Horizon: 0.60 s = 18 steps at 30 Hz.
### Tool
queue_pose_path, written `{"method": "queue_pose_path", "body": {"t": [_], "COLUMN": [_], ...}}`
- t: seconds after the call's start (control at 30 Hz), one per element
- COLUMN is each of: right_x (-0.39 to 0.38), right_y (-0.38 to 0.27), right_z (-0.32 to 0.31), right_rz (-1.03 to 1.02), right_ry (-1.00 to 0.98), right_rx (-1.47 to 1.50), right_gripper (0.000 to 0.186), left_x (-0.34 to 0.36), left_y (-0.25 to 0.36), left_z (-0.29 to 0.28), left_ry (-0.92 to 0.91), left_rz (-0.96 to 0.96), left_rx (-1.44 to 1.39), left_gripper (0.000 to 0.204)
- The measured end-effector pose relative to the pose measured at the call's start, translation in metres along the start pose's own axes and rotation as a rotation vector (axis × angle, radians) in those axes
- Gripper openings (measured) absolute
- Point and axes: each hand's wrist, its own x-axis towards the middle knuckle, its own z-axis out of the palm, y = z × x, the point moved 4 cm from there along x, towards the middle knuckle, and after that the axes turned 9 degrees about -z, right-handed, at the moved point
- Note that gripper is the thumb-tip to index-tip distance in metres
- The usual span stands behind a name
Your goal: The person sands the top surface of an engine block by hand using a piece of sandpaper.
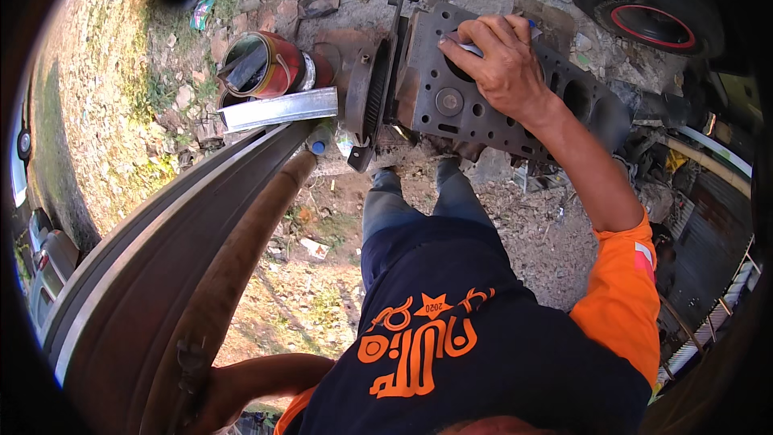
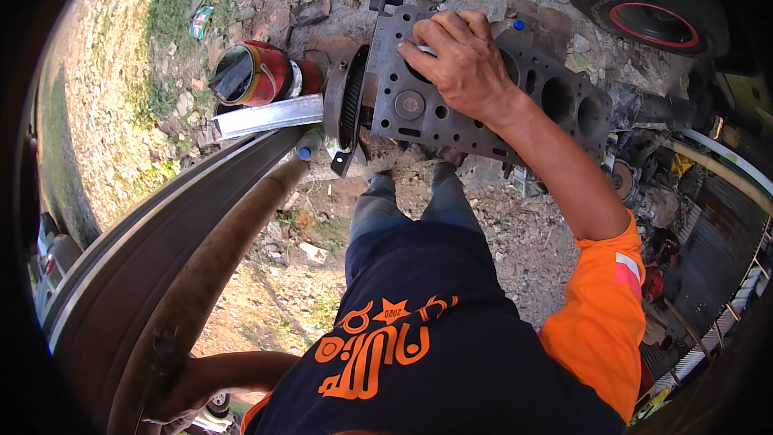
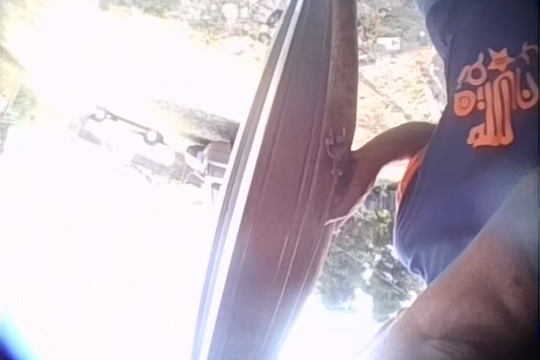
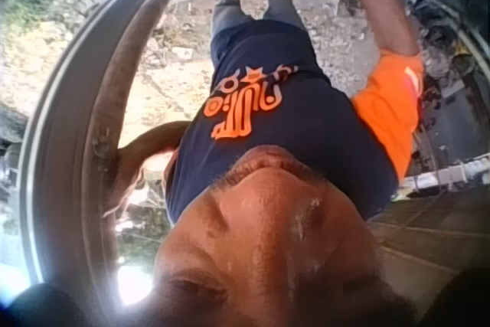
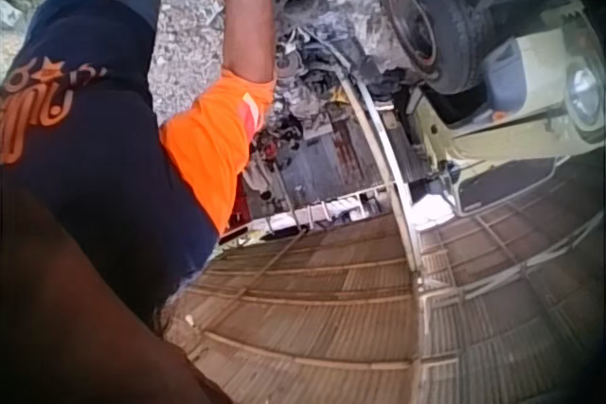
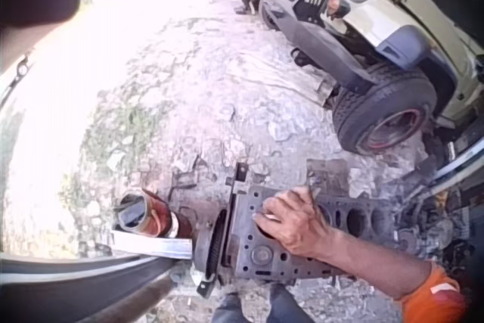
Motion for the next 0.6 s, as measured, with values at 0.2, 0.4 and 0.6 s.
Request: {"method": "queue_pose_path", "body": {"t": [0.2,0.4,0.6], "right_x": [0.003,0.0,0.0], "right_y": [0.008,-0.018,-0.043], "right_z": [0.002,-0.001,-0.006], "right_rz": [0.065,-0.006,-0.078], "right_ry": [-0.042,0.06,0.115], "right_rx": [0.007,0.083,0.14], "right_gripper": [0.028,0.026,0.025], "left_x": [0.055,-0.006,-0.001], "left_y": [-0.013,0.005,0.002], "left_z": [-0.035,0.009,0.007], "left_ry": [-0.151,0.009,-0.051], "left_rz": [0.471,-0.011,0.031], "left_rx": [0.879,-0.045,-0.007], "left_gripper": [0.055,0.052,0.043]}}
